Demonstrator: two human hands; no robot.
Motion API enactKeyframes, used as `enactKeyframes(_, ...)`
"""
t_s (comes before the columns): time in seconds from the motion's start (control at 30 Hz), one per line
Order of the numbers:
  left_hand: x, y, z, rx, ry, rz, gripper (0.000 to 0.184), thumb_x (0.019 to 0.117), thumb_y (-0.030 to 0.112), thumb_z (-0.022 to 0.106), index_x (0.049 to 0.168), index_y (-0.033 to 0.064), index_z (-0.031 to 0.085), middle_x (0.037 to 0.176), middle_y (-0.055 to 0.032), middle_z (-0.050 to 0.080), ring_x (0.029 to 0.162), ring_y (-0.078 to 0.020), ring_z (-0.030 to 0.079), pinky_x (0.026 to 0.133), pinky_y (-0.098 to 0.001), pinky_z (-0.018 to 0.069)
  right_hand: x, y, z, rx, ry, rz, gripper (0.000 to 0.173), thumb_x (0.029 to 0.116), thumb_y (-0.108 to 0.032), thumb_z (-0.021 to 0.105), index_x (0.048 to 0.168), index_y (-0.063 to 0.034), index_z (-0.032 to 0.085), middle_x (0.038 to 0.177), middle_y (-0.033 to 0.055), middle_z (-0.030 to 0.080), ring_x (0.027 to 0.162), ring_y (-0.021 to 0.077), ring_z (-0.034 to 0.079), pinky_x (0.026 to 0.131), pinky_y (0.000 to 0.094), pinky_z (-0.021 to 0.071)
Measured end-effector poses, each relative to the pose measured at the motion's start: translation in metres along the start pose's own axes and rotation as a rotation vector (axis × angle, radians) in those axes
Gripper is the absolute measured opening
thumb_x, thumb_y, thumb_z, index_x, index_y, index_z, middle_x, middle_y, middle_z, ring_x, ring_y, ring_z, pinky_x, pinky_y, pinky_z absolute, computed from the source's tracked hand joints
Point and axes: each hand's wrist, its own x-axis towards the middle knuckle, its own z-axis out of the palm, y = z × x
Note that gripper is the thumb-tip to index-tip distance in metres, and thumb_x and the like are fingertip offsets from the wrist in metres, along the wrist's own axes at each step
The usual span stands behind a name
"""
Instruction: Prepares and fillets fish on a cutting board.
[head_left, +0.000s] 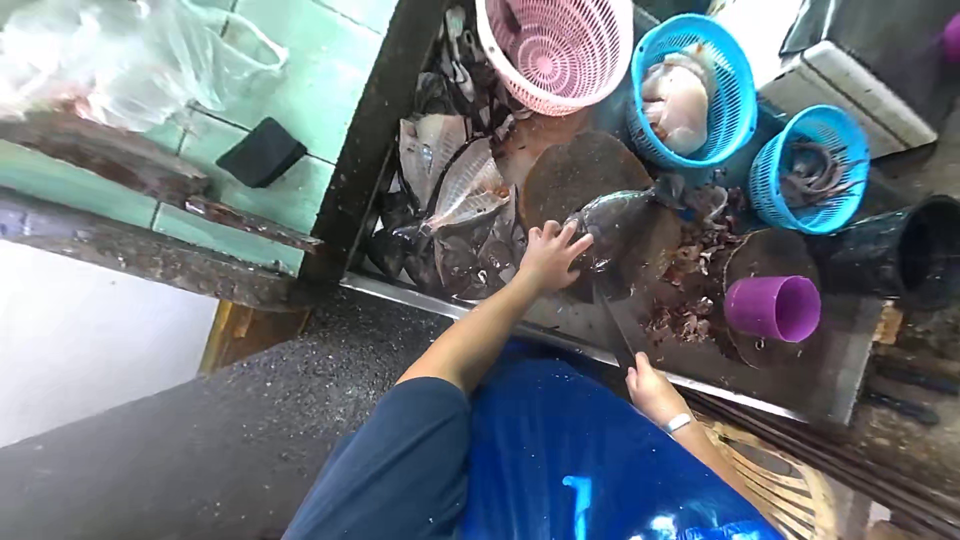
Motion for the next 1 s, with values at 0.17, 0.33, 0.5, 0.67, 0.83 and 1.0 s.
enactKeyframes(0.17,0.033,-0.054,-0.064,-0.722,0.274,-0.533,0.057,0.0903,0.032,0.074,0.141,0.0097,0.057,0.121,-0.0168,0.070,0.102,-0.0298,0.072,0.087,-0.0546,0.0611,-0.015,0.038,0.000,0.262,0.012,-0.085,0.041,0.1121,-0.031,0.034,0.143,-0.0071,0.045,0.086,0.0174,0.066,0.068,0.0289,0.069,0.067,0.0497,0.0588)
enactKeyframes(0.33,-0.013,-0.057,-0.093,-0.806,0.060,-0.337,0.053,0.0838,0.009,0.082,0.133,0.0106,0.063,0.125,-0.0142,0.069,0.103,-0.0280,0.072,0.085,-0.0538,0.0627,0.007,-0.003,-0.024,0.404,0.264,-0.240,0.047,0.1096,-0.031,0.033,0.146,-0.0050,0.047,0.083,0.0159,0.068,0.070,0.0298,0.069,0.070,0.0515,0.0589)
enactKeyframes(0.5,-0.057,-0.031,-0.049,-0.589,-0.081,-0.305,0.049,0.0824,0.017,0.081,0.129,0.0171,0.067,0.111,-0.0113,0.074,0.091,-0.0250,0.074,0.083,-0.0540,0.0606,0.025,-0.063,-0.045,0.488,0.660,-0.500,0.034,0.1071,-0.024,0.041,0.129,-0.0003,0.053,0.071,0.0123,0.062,0.064,0.0299,0.067,0.062,0.0511,0.0581)
enactKeyframes(0.67,-0.056,-0.023,-0.042,-0.557,-0.037,-0.333,0.050,0.0793,0.019,0.082,0.127,0.0198,0.067,0.109,-0.0077,0.075,0.100,-0.0219,0.073,0.090,-0.0539,0.0586,0.077,-0.077,-0.003,0.206,0.283,-0.298,0.038,0.1103,-0.029,0.035,0.140,-0.0094,0.048,0.100,0.0200,0.072,0.099,0.0393,0.073,0.083,0.0580,0.0584)
enactKeyframes(0.83,-0.078,-0.027,-0.042,-0.680,-0.001,-0.374,0.053,0.0795,0.013,0.081,0.130,0.0200,0.066,0.108,-0.0096,0.075,0.083,-0.0221,0.074,0.074,-0.0501,0.0629,0.063,-0.040,0.014,0.374,0.334,-0.255,0.043,0.1106,-0.031,0.033,0.142,-0.0083,0.050,0.093,0.0170,0.072,0.092,0.0349,0.073,0.083,0.0551,0.0576)
enactKeyframes(1.0,-0.094,-0.021,-0.036,-0.943,0.017,-0.456,0.059,0.0810,0.005,0.080,0.134,0.0239,0.064,0.116,-0.0095,0.073,0.085,-0.0234,0.074,0.073,-0.0455,0.0641,0.075,-0.007,-0.009,0.550,0.642,0.037,0.058,0.1029,-0.024,0.051,0.156,-0.0065,0.037,0.129,0.0246,0.066,0.109,0.0413,0.070,0.092,0.0599,0.0560)
